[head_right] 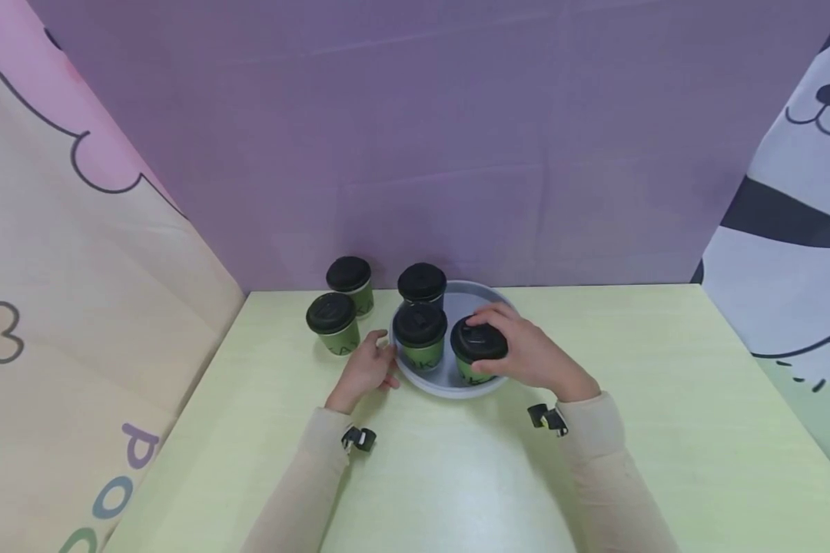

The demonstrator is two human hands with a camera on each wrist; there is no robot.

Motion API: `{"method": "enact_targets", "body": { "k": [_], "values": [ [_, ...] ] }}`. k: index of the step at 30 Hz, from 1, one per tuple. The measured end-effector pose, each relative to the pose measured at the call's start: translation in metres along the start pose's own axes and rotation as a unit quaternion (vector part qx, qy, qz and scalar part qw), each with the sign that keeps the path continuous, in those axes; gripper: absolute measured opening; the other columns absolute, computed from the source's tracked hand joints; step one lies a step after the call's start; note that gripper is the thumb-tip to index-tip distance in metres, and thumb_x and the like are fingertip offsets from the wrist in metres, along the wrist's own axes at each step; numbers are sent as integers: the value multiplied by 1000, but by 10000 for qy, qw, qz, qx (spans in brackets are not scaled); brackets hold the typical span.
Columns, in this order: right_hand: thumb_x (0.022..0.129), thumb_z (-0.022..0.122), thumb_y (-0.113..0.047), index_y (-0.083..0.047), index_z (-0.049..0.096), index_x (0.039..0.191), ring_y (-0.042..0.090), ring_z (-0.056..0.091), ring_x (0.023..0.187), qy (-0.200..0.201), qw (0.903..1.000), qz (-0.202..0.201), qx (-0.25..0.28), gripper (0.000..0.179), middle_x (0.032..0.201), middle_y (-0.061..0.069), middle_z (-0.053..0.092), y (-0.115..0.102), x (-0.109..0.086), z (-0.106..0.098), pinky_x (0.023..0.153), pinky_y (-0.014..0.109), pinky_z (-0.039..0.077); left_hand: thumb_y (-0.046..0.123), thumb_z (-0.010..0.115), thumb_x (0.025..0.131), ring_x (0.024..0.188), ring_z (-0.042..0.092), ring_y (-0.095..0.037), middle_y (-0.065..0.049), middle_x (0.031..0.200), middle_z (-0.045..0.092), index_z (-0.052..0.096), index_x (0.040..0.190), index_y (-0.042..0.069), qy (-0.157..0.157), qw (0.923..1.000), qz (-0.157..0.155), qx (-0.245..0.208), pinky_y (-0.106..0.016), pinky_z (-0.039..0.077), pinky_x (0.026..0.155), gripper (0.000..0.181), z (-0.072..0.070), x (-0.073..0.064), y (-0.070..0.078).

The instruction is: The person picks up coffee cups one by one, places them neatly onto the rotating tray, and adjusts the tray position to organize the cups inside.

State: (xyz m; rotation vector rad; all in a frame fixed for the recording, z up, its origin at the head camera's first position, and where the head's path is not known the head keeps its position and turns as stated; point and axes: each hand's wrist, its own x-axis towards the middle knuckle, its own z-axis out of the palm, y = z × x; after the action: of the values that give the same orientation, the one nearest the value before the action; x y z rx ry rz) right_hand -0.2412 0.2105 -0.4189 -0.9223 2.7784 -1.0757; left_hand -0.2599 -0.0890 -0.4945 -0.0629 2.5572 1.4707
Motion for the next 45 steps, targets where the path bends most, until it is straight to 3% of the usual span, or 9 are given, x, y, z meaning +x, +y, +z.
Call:
{"method": "enact_targets", "body": {
  "k": [7,12,16,22,28,45],
  "values": [
    [85,84,-30,-9,56,140,39,45,142,-56,10000,60,6,65,153,12,47,-2,0,0,111,59,42,28,45,109,57,70,-20,-9,86,74,38,154,5,103,9997,132,184,-29,54,54,51,0,-1,0],
    [85,84,-29,-8,55,141,41,42,144,-113,9999,70,60,66,154,15,44,-2,-1,-1,112,60,40,26,45,108,57,70,-24,-15,76,72,31,157,3,-325,9994,20,150,-33,56,57,57,-3,-5,3],
    [86,83,-31,-9,54,142,41,37,147,-185,9996,152,117,68,157,15,41,-3,-1,-1,113,61,39,22,46,106,61,72,-25,-15,89,72,23,161,3,-682,9976,-97,1,-35,58,60,62,-5,-7,5],
    [85,83,-33,-9,54,143,41,38,147,-183,9996,168,124,68,158,15,40,-2,-1,0,113,61,39,19,47,105,61,71,-23,-15,98,71,20,162,5,-863,9959,-220,-159,-34,58,60,65,-5,-7,5],
    [84,84,-34,-9,55,142,40,41,145,-138,9998,129,118,70,156,14,43,-3,0,1,111,60,41,19,46,106,62,72,-24,-16,97,71,20,162,5,-828,9962,-175,-199,-33,58,60,64,-5,-7,4],
    [81,88,-31,-13,55,139,36,50,135,64,10000,47,22,70,151,11,42,-7,6,13,106,58,46,30,44,109,63,73,-22,-15,99,70,31,158,3,-352,9990,-65,-277,-32,59,58,56,-2,-1,-3]
  ]
}}
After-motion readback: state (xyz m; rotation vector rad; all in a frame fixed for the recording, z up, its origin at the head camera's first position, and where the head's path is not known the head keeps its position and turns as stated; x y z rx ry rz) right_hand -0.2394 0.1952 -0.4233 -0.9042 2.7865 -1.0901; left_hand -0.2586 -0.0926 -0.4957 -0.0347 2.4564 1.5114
